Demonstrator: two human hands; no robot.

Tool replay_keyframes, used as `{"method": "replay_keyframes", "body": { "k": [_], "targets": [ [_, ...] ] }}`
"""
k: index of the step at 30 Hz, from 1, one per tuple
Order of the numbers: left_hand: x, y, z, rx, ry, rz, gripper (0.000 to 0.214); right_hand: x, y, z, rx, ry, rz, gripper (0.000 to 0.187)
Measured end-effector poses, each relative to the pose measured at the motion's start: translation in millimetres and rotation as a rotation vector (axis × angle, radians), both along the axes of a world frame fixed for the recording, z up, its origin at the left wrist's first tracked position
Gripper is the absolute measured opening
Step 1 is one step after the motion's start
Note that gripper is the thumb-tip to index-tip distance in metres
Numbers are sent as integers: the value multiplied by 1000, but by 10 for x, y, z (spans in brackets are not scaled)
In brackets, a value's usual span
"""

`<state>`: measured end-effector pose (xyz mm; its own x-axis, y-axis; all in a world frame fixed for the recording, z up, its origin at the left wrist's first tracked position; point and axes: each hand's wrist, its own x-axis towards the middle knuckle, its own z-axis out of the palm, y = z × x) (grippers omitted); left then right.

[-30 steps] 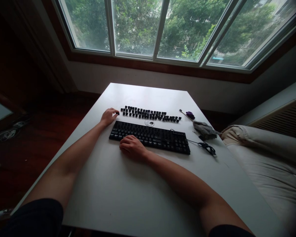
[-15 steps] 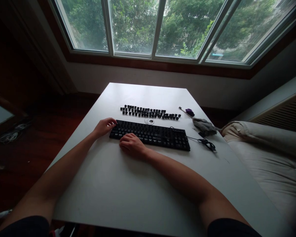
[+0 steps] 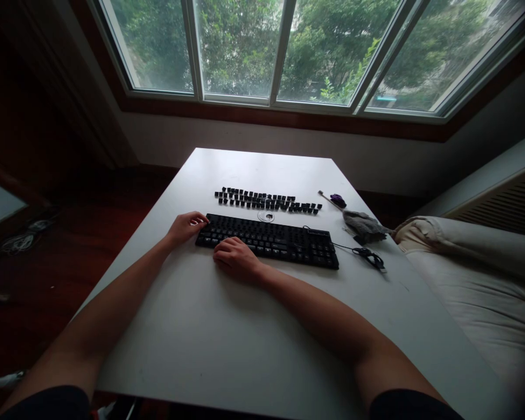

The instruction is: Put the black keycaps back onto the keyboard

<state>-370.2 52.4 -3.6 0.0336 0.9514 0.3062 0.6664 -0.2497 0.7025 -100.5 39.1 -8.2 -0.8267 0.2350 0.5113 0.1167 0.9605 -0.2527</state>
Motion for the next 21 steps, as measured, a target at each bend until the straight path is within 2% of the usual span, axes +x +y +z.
{"method": "replay_keyframes", "body": {
  "k": [12,21],
  "targets": [
    [75,-60,100,98,115,-47,13,4,-13,9,5,-6,-1,14],
    [92,-26,27,112,95,-18,10,-22,-19,-17,13,-3,-6,13]
  ]
}}
